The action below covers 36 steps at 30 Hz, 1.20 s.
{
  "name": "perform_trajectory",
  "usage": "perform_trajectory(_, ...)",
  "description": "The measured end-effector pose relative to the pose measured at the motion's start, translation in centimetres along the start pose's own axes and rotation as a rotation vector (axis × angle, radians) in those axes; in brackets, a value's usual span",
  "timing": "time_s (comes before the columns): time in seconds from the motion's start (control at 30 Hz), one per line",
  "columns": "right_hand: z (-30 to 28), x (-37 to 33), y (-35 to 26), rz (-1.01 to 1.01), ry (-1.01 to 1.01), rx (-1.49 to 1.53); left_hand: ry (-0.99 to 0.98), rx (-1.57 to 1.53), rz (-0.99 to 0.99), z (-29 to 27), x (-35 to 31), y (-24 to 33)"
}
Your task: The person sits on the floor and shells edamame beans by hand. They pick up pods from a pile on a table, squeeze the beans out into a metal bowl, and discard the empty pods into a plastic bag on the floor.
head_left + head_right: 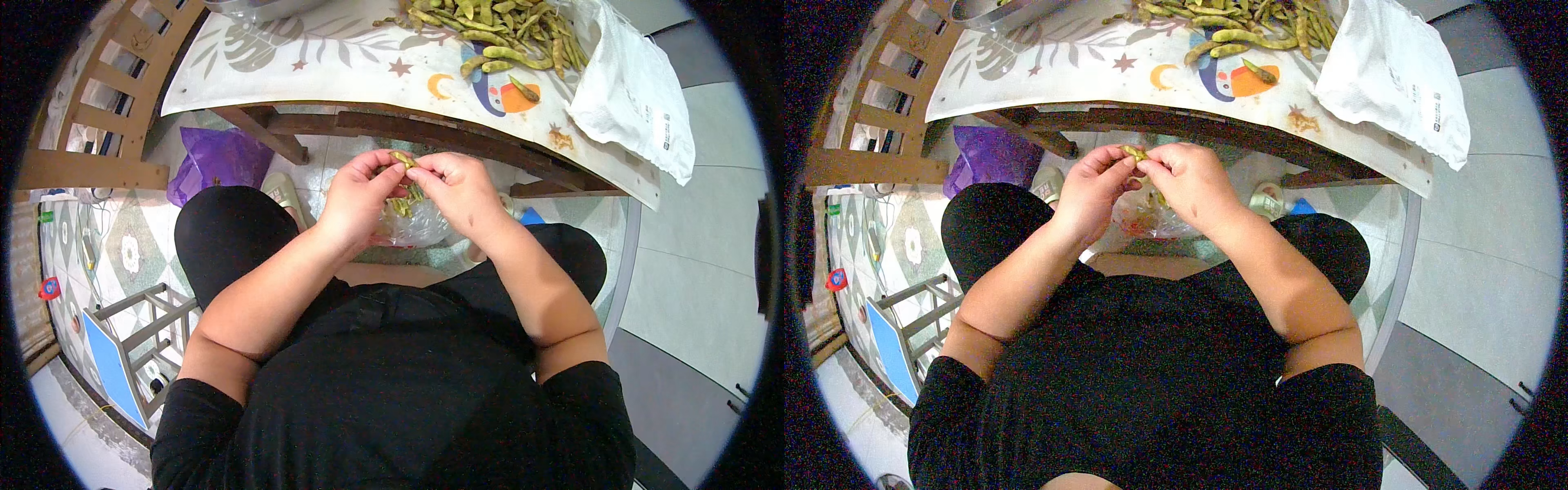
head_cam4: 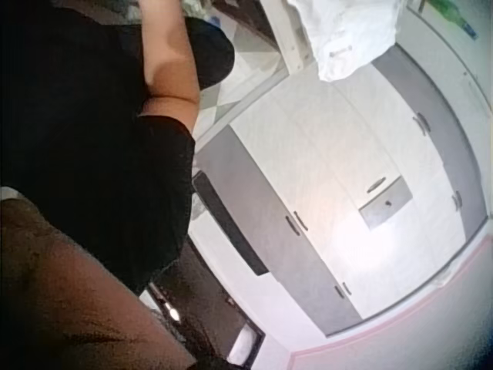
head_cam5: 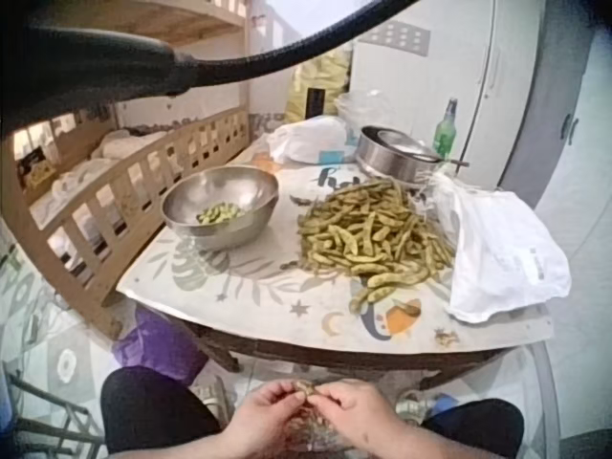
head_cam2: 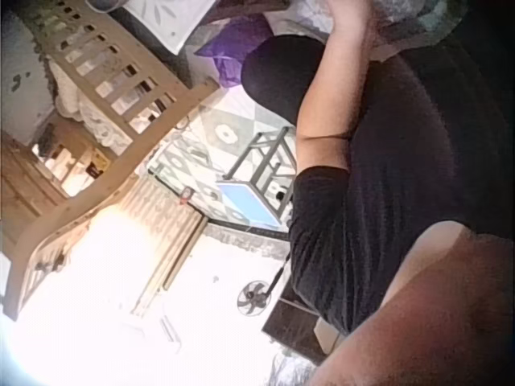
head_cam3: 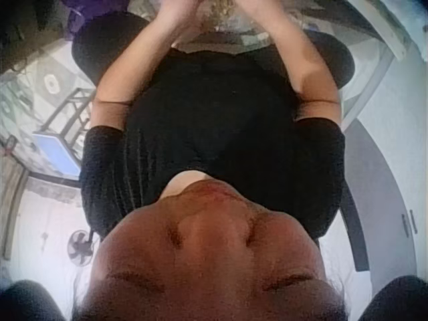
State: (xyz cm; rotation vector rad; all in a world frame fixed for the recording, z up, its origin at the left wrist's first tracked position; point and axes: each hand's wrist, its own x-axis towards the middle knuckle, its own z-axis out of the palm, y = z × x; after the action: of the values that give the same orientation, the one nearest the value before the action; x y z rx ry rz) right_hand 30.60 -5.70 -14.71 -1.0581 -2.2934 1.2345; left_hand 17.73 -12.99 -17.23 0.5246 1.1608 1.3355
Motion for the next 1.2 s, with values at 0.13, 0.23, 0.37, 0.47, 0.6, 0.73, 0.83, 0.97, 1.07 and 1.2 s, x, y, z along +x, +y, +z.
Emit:
perform_trajectory(0.13,0.4,-0.2,0.3,-0.113,0.01,-0.198,-0.007,-0.03,-0.079,-0.1,-0.1,0.3)
perform_trajectory(0.23,0.8,-0.3,0.6,-0.093,-0.011,-0.15,-0.034,-0.193,-0.175,-0.7,0.6,-0.3)
perform_trajectory(0.37,1.2,-0.1,1.5,0.03,-0.065,0.126,-0.072,-0.292,-0.195,-1.2,0.8,-0.9)
perform_trajectory(0.47,1.3,0.2,1.7,0.072,-0.059,0.235,-0.089,-0.382,-0.178,-1.2,0.8,-0.8)
perform_trajectory(0.6,1.4,0.2,1.1,0.148,-0.025,0.549,-0.057,-0.422,-0.189,-0.4,0.4,-0.3)
perform_trajectory(0.73,0.9,0.4,0.7,0.15,-0.086,0.646,-0.166,-0.509,-0.246,-0.9,0.5,-1.6)
perform_trajectory(0.83,0.9,0.2,0.7,0.136,-0.146,0.783,-0.2,-0.547,-0.26,-0.8,0.4,-1.4)
perform_trajectory(0.97,1.4,-0.1,0.5,0.161,-0.104,0.942,-0.16,-0.536,-0.233,-0.3,0.0,-0.6)
perform_trajectory(1.07,1.6,-0.1,0.5,0.221,-0.103,1.03,-0.199,-0.562,-0.242,-0.6,0.2,-0.8)
perform_trajectory(1.2,1.6,-0.1,0.5,0.267,-0.087,1.03,-0.203,-0.603,-0.238,-0.8,0.5,-1.2)
